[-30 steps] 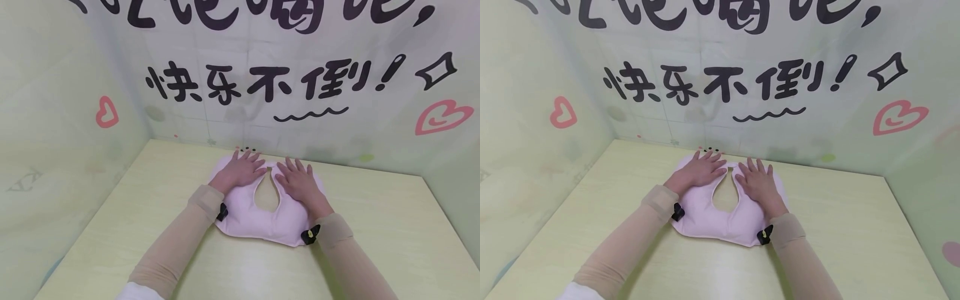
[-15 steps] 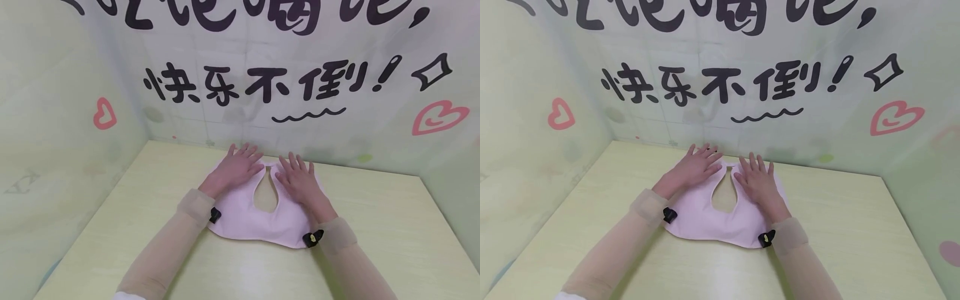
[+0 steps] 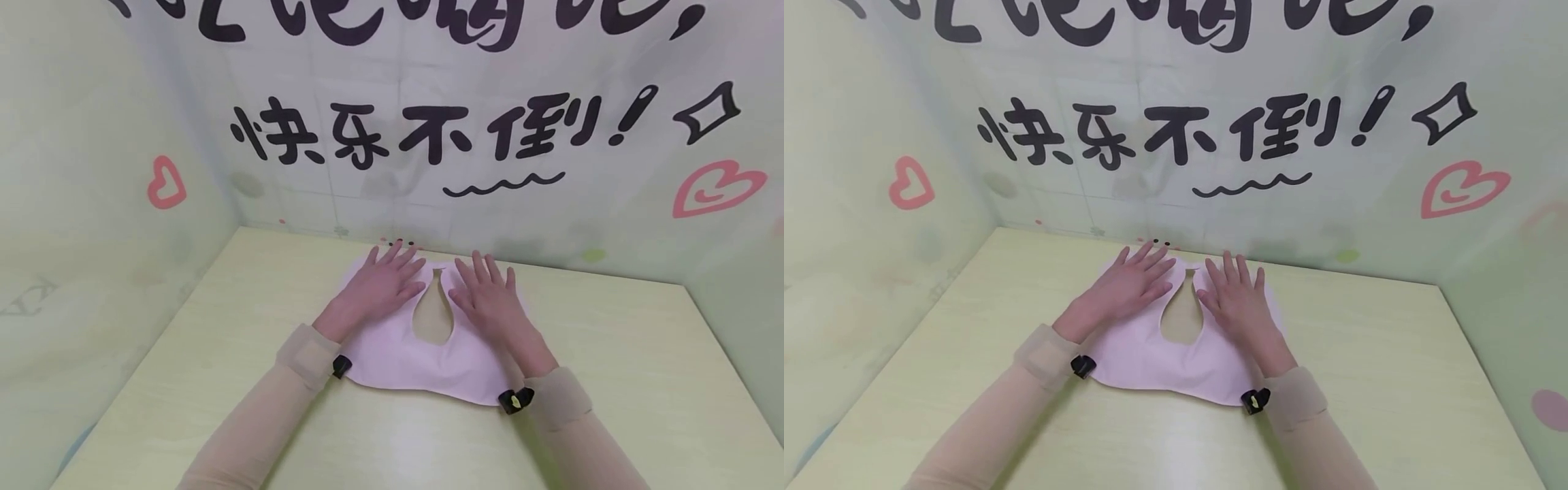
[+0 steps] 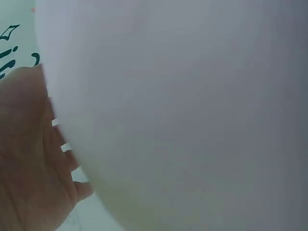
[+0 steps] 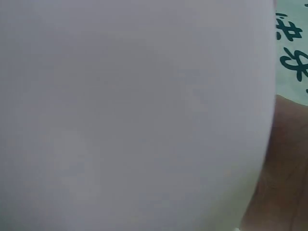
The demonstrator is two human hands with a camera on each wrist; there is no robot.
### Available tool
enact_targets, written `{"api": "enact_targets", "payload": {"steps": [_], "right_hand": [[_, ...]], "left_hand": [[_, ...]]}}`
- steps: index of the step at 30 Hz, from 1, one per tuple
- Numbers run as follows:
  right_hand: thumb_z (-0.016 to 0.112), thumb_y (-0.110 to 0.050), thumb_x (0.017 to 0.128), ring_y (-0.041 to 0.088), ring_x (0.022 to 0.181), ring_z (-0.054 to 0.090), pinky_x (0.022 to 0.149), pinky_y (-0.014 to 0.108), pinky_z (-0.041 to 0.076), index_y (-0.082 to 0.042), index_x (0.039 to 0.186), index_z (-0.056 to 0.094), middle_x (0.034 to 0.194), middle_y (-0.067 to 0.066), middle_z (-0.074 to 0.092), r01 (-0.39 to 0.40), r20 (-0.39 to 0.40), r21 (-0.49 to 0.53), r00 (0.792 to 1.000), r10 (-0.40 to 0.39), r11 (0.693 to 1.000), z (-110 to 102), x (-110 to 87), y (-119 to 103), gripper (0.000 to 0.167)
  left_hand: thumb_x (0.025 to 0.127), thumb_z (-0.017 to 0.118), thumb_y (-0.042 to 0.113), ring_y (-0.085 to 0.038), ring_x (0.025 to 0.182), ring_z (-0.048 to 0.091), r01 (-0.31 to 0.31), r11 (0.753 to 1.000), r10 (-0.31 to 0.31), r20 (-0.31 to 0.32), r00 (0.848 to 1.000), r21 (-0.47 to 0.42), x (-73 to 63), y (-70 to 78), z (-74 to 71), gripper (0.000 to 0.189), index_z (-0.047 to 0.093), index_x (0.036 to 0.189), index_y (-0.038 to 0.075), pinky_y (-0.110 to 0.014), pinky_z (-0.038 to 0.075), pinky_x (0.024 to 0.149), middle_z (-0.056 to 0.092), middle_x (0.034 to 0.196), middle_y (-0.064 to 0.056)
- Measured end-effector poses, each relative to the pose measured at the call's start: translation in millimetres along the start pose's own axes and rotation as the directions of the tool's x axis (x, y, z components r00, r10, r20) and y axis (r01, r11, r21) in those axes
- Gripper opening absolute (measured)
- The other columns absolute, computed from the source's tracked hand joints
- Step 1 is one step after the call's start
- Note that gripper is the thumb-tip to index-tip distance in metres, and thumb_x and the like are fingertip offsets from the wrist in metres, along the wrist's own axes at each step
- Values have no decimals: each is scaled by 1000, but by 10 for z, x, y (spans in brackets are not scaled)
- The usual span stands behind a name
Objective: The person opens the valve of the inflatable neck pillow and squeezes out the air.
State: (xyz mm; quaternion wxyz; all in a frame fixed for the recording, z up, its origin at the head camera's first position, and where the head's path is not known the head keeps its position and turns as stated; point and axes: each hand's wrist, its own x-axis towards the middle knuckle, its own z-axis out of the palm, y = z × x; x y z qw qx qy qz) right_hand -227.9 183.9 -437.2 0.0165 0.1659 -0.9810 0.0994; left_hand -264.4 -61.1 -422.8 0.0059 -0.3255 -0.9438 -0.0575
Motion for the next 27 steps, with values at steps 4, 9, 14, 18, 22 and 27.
{"api": "enact_targets", "payload": {"steps": [4, 9, 14, 18, 22, 27], "right_hand": [[42, -46, 109, 48, 153, 6, 116, 73, 2, -9, 163, 26, 168, 26, 10, -17, 35, 30, 999, 16, 999, 90, -14, 20, 67], [41, -46, 109, 48, 153, 5, 116, 72, 2, -10, 163, 28, 168, 26, 9, -38, 77, 20, 996, 36, 999, 162, -27, 26, 66], [42, -45, 109, 48, 153, 7, 116, 73, 3, -9, 162, 30, 167, 26, 11, -40, 68, 17, 997, 38, 999, 193, -26, 30, 65], [41, -46, 109, 48, 153, 7, 116, 73, 3, -8, 162, 31, 167, 27, 12, -38, 63, 14, 997, 37, 999, 206, -27, 39, 66], [42, -46, 109, 49, 153, 9, 115, 73, 5, -8, 161, 33, 167, 28, 14, -30, 52, 7, 998, 30, 1000, 217, -32, 41, 65], [43, -45, 109, 50, 152, 12, 115, 74, 7, -8, 160, 35, 166, 28, 16, -25, 40, 0, 999, 25, 1000, 232, -31, 42, 64]], "left_hand": [[111, 32, 51, -34, 157, 9, 10, 999, -9, 26, 1000, -31, 6, -14, 81, 60, 37, 161, 18, -62, 9, 121, 21, 170, -6], [111, 31, 50, -34, 156, 9, 9, 999, -6, 64, 998, -45, 6, -24, 140, 60, 36, 161, 18, -62, 7, 121, 22, 169, -7], [111, 30, 49, -33, 156, 8, 13, 999, -10, 83, 997, -39, 12, -28, 181, 59, 35, 161, 18, -62, 4, 122, 22, 169, -7], [111, 31, 48, -34, 156, 9, 12, 999, -8, 84, 996, -41, 20, -47, 230, 59, 36, 161, 19, -62, 6, 121, 23, 169, -8], [111, 31, 49, -34, 156, 11, 13, 1000, -11, 94, 996, -27, 19, -68, 289, 59, 37, 161, 18, -61, 7, 122, 24, 168, -8], [111, 31, 49, -33, 156, 11, 20, 1000, -18, 98, 995, -22, 16, -78, 312, 59, 37, 161, 19, -61, 7, 122, 24, 168, -8]]}}
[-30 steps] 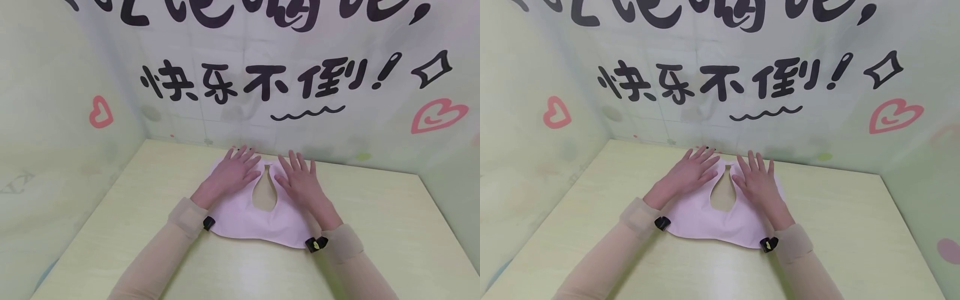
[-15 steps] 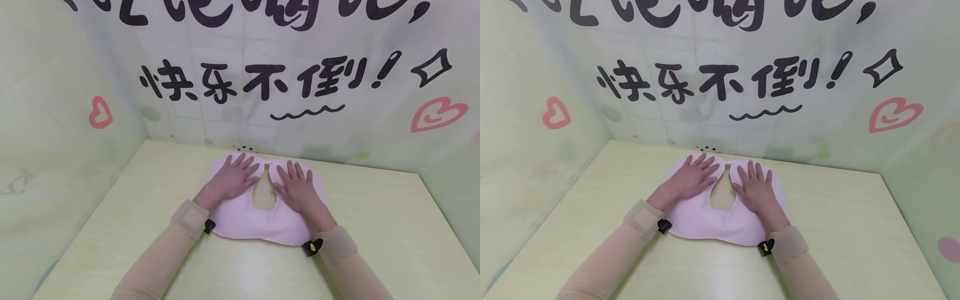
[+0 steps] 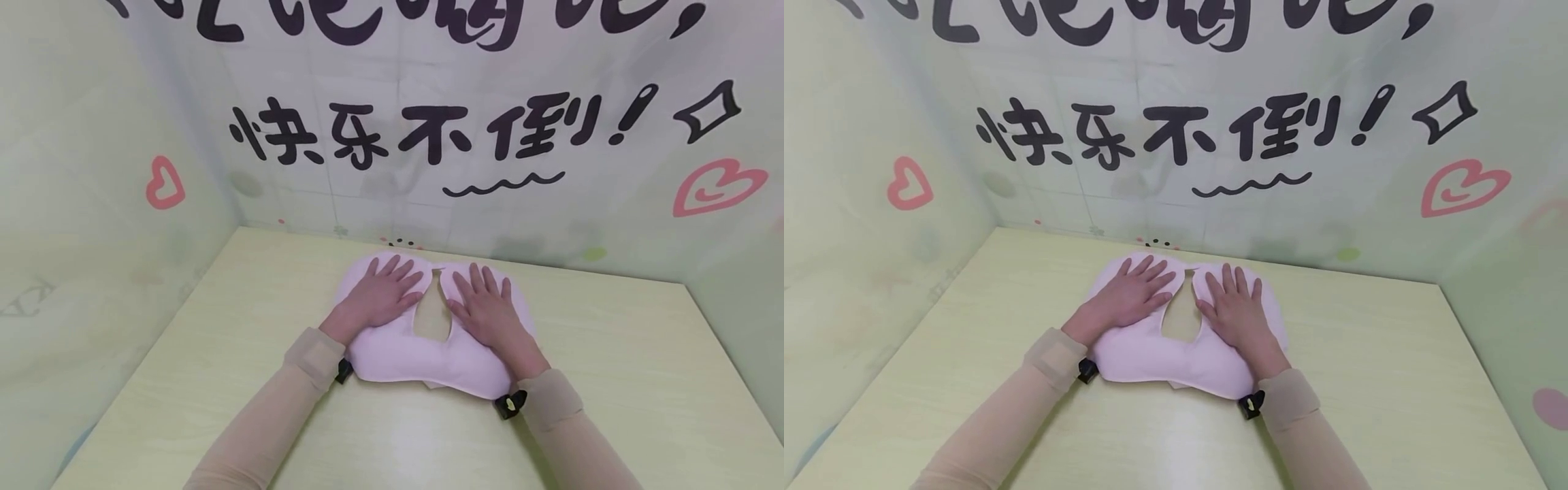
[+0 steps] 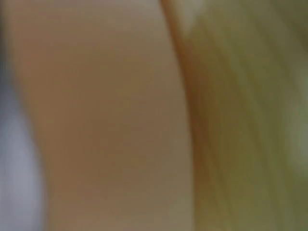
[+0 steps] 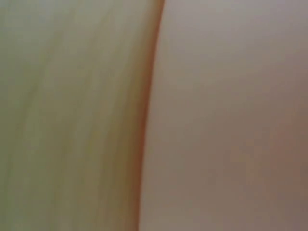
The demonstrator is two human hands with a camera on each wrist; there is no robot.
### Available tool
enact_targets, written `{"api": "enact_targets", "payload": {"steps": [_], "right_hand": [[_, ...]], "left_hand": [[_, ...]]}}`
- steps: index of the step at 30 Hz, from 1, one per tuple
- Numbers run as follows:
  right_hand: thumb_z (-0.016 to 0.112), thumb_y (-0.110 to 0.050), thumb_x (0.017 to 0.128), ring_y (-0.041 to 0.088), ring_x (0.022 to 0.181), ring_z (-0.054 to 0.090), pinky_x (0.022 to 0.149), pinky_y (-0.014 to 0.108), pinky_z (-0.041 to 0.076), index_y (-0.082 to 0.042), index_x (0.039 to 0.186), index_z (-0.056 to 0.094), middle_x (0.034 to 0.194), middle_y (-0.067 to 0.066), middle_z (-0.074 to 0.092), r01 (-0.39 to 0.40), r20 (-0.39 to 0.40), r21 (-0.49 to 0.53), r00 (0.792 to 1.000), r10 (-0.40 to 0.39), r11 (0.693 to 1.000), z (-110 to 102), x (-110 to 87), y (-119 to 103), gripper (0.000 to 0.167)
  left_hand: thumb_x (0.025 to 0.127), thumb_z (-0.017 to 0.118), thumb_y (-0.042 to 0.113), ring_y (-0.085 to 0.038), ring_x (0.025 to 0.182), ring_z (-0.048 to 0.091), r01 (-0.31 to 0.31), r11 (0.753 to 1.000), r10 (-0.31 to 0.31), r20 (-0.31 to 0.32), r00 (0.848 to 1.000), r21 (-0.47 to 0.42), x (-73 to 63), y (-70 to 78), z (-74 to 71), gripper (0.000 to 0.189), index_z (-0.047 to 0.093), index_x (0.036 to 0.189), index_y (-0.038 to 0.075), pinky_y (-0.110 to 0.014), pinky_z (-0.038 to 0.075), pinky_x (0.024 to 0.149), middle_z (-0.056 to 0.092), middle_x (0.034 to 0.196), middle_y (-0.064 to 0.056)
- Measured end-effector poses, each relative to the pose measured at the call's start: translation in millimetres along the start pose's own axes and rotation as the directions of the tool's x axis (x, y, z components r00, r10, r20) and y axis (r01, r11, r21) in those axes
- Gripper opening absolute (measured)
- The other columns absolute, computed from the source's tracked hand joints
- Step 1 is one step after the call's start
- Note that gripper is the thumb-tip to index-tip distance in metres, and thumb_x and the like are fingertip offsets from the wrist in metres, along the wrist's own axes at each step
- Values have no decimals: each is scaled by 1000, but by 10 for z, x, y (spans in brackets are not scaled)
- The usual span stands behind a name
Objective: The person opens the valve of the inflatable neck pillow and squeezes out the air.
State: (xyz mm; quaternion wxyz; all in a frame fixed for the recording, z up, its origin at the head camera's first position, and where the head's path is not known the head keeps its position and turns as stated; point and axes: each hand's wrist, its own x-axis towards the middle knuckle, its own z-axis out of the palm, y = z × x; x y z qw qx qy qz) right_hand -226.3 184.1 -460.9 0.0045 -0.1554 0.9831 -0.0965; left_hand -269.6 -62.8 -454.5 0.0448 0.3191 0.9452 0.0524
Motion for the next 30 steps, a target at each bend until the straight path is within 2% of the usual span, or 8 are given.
{"api": "enact_targets", "payload": {"steps": [8, 21, 27, 30], "right_hand": [[42, -47, 109, 48, 153, 12, 115, 73, 6, -9, 161, 33, 166, 27, 16, -9, 34, 14, 999, 9, 1000, 32, 3, -8, 65], [44, -45, 109, 49, 152, 16, 115, 74, 10, -7, 160, 36, 165, 28, 21, -6, 24, 1, 1000, 6, 1000, 2, -5, -20, 64], [42, -46, 109, 48, 152, 12, 114, 75, 7, -7, 161, 34, 166, 27, 18, -17, 53, 23, 998, 16, 1000, -37, -32, -30, 65], [41, -47, 109, 49, 153, 10, 114, 76, 5, -7, 161, 32, 166, 27, 16, -18, 32, 30, 999, 17, 999, -106, -69, -28, 66]], "left_hand": [[111, 31, 49, -34, 156, 12, 1, 1000, -1, 11, 1000, -2, -17, 9, -3, 59, 36, 161, 19, -60, 8, 122, 25, 168, -9], [111, 33, 48, -36, 154, 21, 3, 1000, -3, 2, 1000, -17, -9, 13, -23, 59, 39, 160, 16, -62, 11, 121, 31, 165, -12], [111, 33, 48, -36, 155, 18, 6, 999, -6, 2, 1000, -42, -35, 29, -24, 59, 39, 160, 16, -61, 12, 121, 30, 166, -12], [111, 31, 48, -36, 155, 13, 10, 998, -10, -1, 1000, -63, -69, 44, -26, 59, 37, 161, 17, -62, 10, 121, 27, 167, -12]]}}
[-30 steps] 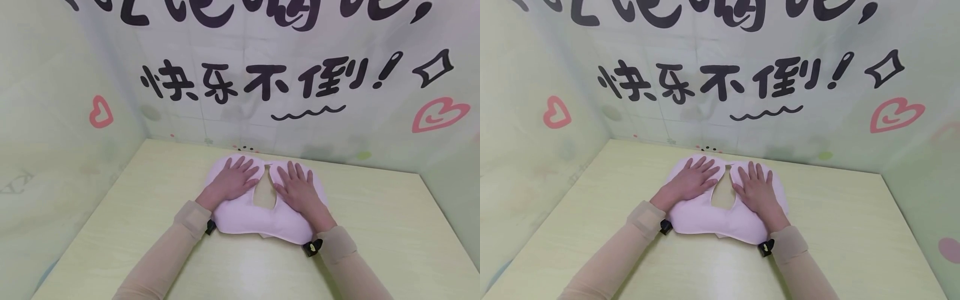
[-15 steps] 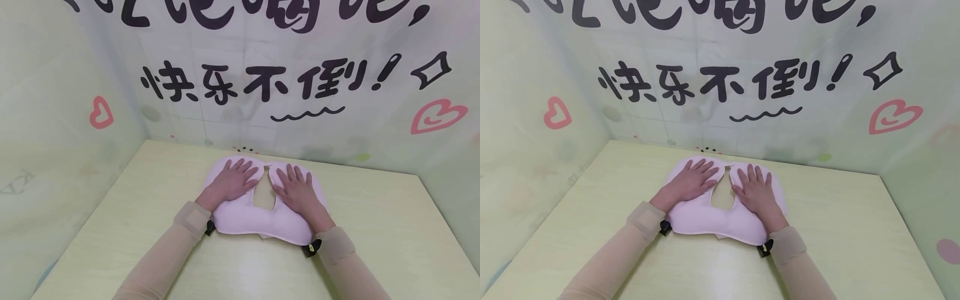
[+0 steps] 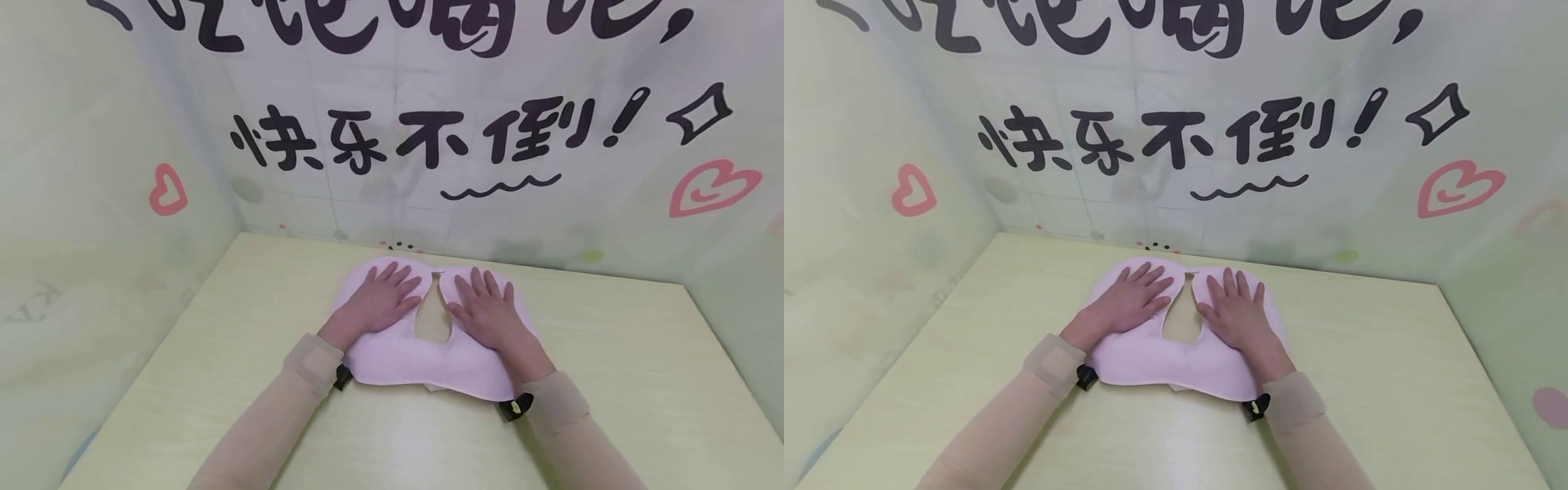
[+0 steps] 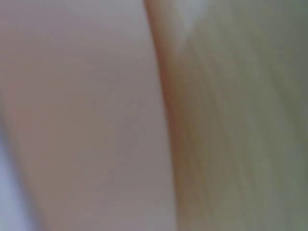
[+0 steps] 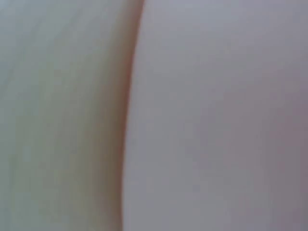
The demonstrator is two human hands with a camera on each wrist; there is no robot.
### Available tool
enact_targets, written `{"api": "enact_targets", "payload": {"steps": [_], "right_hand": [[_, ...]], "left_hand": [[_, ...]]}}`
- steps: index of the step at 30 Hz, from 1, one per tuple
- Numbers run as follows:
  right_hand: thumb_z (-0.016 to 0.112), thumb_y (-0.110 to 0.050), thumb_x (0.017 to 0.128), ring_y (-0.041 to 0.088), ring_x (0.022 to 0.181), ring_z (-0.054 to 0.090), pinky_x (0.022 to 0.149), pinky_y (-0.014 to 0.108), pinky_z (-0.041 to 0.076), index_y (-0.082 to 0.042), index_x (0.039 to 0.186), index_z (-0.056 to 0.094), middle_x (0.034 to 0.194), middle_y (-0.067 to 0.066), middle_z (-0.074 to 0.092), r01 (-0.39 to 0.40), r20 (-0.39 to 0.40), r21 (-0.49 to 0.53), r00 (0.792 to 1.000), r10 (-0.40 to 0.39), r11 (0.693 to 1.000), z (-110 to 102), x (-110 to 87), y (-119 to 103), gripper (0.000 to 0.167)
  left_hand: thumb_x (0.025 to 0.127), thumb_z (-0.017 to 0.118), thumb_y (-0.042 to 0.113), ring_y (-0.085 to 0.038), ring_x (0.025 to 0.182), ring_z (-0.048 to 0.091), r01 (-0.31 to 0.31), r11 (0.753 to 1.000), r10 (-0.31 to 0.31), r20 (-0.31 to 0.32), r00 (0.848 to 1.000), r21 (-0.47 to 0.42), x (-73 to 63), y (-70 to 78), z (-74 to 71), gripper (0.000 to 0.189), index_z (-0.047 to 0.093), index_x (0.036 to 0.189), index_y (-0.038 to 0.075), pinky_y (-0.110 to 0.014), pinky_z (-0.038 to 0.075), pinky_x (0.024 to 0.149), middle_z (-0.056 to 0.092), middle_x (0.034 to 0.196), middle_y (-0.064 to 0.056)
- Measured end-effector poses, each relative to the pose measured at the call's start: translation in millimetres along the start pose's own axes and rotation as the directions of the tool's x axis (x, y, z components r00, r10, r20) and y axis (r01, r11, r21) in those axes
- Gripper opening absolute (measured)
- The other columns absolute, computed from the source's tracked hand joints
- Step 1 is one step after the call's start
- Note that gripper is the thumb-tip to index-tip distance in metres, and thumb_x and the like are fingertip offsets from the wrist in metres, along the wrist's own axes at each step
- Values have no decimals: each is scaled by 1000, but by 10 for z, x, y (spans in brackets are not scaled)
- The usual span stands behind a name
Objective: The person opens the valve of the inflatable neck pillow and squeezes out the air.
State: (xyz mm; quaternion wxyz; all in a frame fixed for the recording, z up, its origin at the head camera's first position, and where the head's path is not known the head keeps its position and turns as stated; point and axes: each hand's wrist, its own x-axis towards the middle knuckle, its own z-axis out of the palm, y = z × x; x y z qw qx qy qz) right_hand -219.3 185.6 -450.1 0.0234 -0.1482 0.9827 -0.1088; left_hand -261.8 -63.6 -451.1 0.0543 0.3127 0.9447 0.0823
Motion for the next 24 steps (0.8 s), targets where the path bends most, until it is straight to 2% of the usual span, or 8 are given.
{"api": "enact_targets", "payload": {"steps": [5, 9, 12, 16, 21, 24], "right_hand": [[46, -45, 108, 48, 153, 10, 113, 76, 5, -6, 162, 30, 166, 28, 15, 5, -99, -6, 995, -6, 1000, -178, -92, -22, 69], [48, -47, 107, 48, 153, 13, 113, 75, 7, -6, 162, 30, 166, 28, 18, 4, -150, -14, 989, -6, 1000, -303, -157, -79, 70], [48, -48, 106, 47, 152, 13, 114, 75, 8, -7, 161, 31, 166, 28, 19, -2, -154, -28, 988, -2, 1000, -338, -186, -124, 71], [49, -49, 106, 47, 153, 13, 114, 75, 10, -7, 161, 31, 166, 28, 18, -2, -137, -56, 991, -6, 998, -288, -207, -161, 72], [47, -51, 106, 48, 152, 13, 114, 75, 10, -6, 162, 29, 166, 27, 18, 10, -113, -69, 993, -18, 998, -129, -231, -146, 73], [47, -50, 106, 48, 152, 13, 113, 76, 10, -6, 162, 29, 166, 27, 18, 8, -106, -65, 994, -15, 998, -51, -234, -133, 73]], "left_hand": [[111, 30, 50, -34, 157, 5, 16, 1000, -17, -62, 998, -11, -70, 48, -66, 59, 33, 163, 21, -64, 2, 121, 19, 170, -10], [111, 32, 50, -33, 157, 8, 11, 1000, -9, -132, 991, 11, -118, 104, -186, 57, 39, 160, 23, -63, 5, 121, 22, 169, -9], [110, 34, 50, -34, 156, 10, 1, 1000, 3, -149, 989, 30, -158, 137, -253, 57, 40, 160, 22, -64, 8, 121, 24, 169, -10], [110, 36, 50, -35, 156, 10, -1, 999, 5, -137, 991, 34, -213, 153, -251, 58, 40, 160, 21, -63, 7, 121, 25, 168, -10], [110, 34, 49, -33, 157, 6, 24, 999, -22, -80, 997, 35, -254, 140, -114, 59, 36, 161, 21, -62, 4, 121, 22, 169, -9], [111, 34, 48, -34, 157, 5, 45, 998, -42, -66, 997, 42, -277, 124, -41, 58, 36, 162, 20, -64, 5, 121, 21, 169, -10]]}}
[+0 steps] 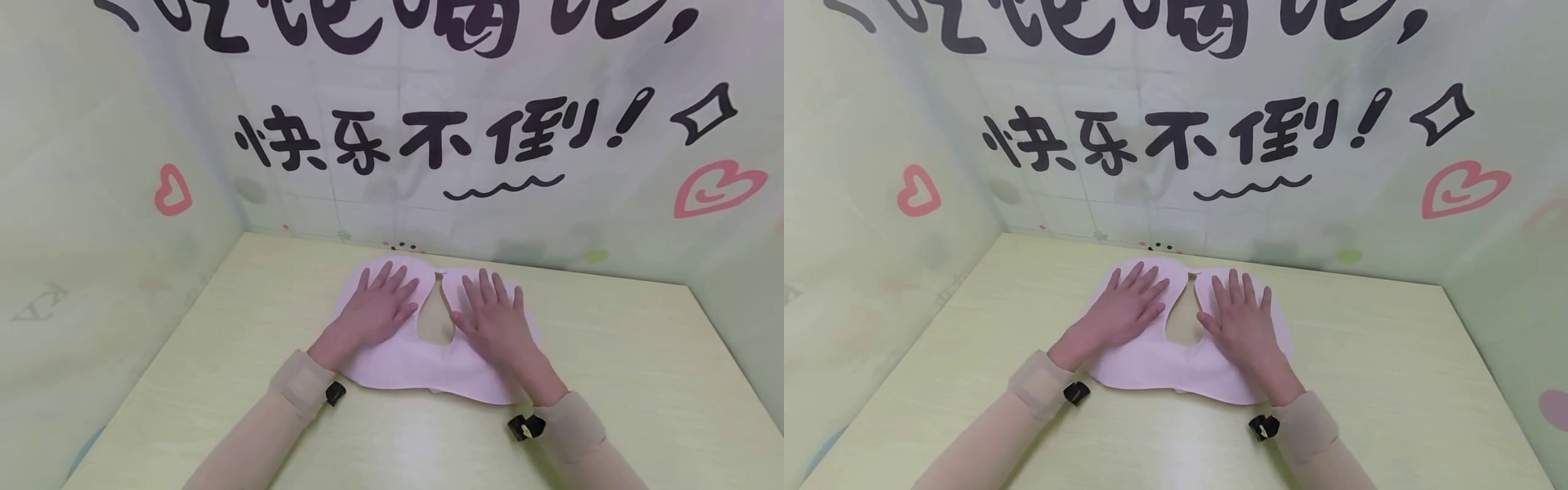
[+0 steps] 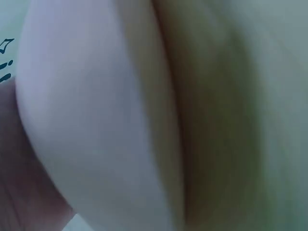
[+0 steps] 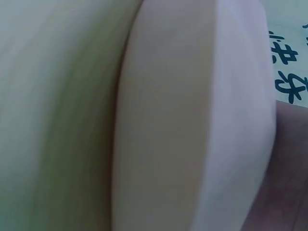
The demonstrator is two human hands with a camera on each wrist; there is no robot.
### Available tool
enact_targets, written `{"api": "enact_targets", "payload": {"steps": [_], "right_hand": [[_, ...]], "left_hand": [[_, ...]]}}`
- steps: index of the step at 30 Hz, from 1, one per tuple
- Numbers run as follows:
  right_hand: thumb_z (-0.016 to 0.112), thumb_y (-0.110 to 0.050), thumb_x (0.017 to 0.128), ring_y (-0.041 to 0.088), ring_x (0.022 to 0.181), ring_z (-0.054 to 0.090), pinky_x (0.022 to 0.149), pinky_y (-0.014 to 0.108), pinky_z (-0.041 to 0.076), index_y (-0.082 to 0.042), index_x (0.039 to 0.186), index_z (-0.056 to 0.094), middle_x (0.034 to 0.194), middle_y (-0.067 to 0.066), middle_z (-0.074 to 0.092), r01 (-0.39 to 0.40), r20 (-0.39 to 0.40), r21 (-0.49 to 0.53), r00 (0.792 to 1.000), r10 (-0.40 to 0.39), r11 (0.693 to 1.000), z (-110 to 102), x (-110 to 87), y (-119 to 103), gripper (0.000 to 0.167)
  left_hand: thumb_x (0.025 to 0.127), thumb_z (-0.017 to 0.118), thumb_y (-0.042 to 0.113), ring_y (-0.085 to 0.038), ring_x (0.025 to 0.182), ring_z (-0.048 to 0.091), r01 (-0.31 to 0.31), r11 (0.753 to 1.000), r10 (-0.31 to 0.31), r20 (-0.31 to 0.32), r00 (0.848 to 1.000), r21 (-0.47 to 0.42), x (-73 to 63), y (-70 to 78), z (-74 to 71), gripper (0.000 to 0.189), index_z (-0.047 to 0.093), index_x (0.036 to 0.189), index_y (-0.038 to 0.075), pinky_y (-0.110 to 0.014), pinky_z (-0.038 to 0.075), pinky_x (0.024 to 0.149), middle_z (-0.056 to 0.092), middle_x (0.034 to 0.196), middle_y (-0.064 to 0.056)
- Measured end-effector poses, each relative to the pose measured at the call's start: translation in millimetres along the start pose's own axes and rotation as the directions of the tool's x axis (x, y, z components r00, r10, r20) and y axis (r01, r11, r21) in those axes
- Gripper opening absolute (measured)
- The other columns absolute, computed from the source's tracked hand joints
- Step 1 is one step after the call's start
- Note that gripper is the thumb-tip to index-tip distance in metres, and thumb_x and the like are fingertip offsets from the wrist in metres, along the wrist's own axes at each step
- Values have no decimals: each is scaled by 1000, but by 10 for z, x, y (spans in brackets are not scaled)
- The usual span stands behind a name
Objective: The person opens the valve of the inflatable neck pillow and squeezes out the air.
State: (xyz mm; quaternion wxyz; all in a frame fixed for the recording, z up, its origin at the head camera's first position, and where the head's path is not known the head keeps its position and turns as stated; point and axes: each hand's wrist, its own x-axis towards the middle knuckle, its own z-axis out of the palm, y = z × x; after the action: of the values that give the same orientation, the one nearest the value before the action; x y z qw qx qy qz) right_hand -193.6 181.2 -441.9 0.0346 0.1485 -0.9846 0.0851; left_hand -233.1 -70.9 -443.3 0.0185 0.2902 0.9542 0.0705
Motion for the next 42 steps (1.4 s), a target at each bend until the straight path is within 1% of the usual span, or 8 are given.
{"api": "enact_targets", "payload": {"steps": [3, 6, 10, 16, 24, 30, 36, 42], "right_hand": [[46, -50, 106, 48, 153, 11, 112, 78, 9, -6, 162, 27, 166, 28, 17, -16, 13, 5, 1000, 16, 1000, 65, -6, 11, 74], [44, -51, 107, 49, 152, 10, 110, 80, 9, -5, 163, 26, 166, 28, 15, -37, 33, 18, 999, 37, 999, 119, -16, 19, 74], [43, -50, 107, 50, 152, 10, 110, 80, 9, -3, 162, 26, 166, 29, 15, -50, 55, 37, 997, 48, 998, 169, -35, 27, 74], [44, -49, 108, 49, 153, 9, 110, 80, 8, -4, 162, 28, 166, 28, 14, -59, 64, 52, 996, 56, 997, 182, -35, 23, 72], [46, -47, 108, 49, 153, 9, 111, 79, 7, -4, 160, 32, 166, 28, 15, -69, 89, 62, 994, 63, 996, 185, -45, 11, 70], [46, -48, 107, 48, 153, 7, 111, 79, 5, -4, 161, 31, 166, 28, 14, -68, 106, 58, 992, 62, 996, 221, -59, 26, 71], [46, -48, 107, 48, 153, 8, 111, 79, 5, -5, 161, 30, 166, 28, 14, -74, 110, 59, 992, 67, 996, 215, -65, 27, 71], [45, -47, 108, 49, 153, 5, 111, 79, 3, -4, 161, 29, 167, 28, 11, -80, 137, 81, 988, 68, 994, 203, -79, 10, 71]], "left_hand": [[111, 34, 48, -36, 157, 4, 18, 1000, -18, 4, 1000, -9, -13, -11, 47, 58, 36, 162, 20, -66, 5, 120, 19, 170, -11], [110, 34, 50, -37, 156, 3, 21, 999, -21, 8, 1000, -33, -13, -16, 73, 59, 36, 161, 20, -67, 6, 119, 18, 170, -11], [110, 34, 51, -39, 156, 2, 16, 999, -14, 42, 999, -43, -5, -13, 89, 61, 34, 162, 20, -68, 6, 118, 14, 170, -12], [109, 32, 54, -39, 156, -2, 20, 1000, -19, 113, 993, -3, -5, -10, 84, 66, 25, 165, 20, -70, 5, 117, 5, 172, -12], [109, 31, 55, -38, 156, -3, 24, 999, -28, 156, 987, 28, 1, -22, 72, 67, 22, 166, 21, -70, 4, 117, 2, 172, -11], [109, 31, 56, -38, 156, -3, 19, 999, -25, 170, 985, 36, -1, -22, 93, 68, 22, 166, 20, -70, 5, 117, 1, 172, -11], [109, 32, 55, -38, 156, -2, 9, 999, -16, 157, 988, 44, 0, -13, 83, 68, 23, 165, 19, -71, 5, 117, 4, 172, -11], [108, 35, 55, -37, 156, -5, 35, 999, -38, 167, 985, 26, -5, -5, 99, 68, 23, 165, 21, -70, 0, 117, 3, 172, -9]]}}
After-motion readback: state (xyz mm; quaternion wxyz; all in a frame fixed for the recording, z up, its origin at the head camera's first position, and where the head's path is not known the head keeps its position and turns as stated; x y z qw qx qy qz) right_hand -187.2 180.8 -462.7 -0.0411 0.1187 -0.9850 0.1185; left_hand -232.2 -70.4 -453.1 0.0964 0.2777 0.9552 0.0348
